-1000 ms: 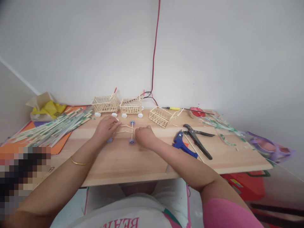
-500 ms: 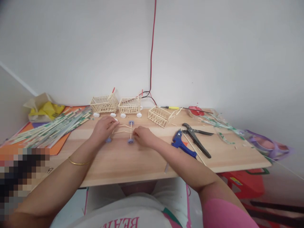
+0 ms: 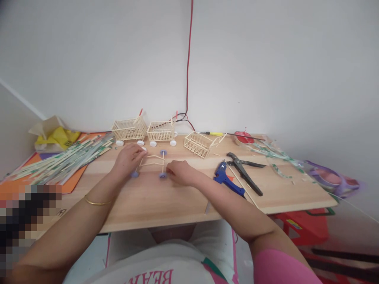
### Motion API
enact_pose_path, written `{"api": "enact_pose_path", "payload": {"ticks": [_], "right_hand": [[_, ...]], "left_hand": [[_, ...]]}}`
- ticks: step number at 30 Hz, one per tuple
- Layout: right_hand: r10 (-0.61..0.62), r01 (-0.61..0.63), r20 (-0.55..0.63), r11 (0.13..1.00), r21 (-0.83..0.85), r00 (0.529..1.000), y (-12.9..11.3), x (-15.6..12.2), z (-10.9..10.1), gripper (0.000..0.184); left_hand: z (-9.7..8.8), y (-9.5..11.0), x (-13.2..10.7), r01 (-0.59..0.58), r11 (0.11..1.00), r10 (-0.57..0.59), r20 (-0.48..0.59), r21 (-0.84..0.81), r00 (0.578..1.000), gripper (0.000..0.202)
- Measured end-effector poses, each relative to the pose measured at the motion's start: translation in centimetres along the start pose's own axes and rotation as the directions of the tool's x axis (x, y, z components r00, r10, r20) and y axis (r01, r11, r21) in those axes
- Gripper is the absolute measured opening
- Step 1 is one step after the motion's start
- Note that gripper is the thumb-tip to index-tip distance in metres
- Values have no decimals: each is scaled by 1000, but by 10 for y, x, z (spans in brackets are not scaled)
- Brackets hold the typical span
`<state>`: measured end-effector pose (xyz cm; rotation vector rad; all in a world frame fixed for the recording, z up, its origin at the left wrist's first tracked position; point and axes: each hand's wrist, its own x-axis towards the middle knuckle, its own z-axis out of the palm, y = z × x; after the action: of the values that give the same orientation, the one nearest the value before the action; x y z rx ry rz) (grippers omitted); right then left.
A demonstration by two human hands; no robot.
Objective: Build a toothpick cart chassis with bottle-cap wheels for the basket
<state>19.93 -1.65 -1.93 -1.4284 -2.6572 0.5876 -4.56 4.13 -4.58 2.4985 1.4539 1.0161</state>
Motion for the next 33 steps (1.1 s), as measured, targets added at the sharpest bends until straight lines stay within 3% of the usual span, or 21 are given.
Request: {"api": "enact_pose_path", "payload": {"ticks": [5,10,18,23,33], "right_hand": [[-25,27,26,995,-94,999,1,-1,4,14],[-42,58,123,990,-131,992,3,-11,0,13],[54,-60,-68,994,-90,996,5,1,7,16],[28,-31,-31,994,-106,999,0,17,6,15],[-15,23,33,965,-260,999,-8,20,4,19]], "left_hand": [[2,-3,0,8,1000,-8,16,3,1000,31],[0,-3,-1,20,1000,-20,5,-5,1000,30],[0,0,1,18,1000,-18,35,-3,999,30],[1,0,0,18,1000,-18,21,-1,1000,30],[-1,0,1,23,1000,-23,-8,3,1000,28]]}}
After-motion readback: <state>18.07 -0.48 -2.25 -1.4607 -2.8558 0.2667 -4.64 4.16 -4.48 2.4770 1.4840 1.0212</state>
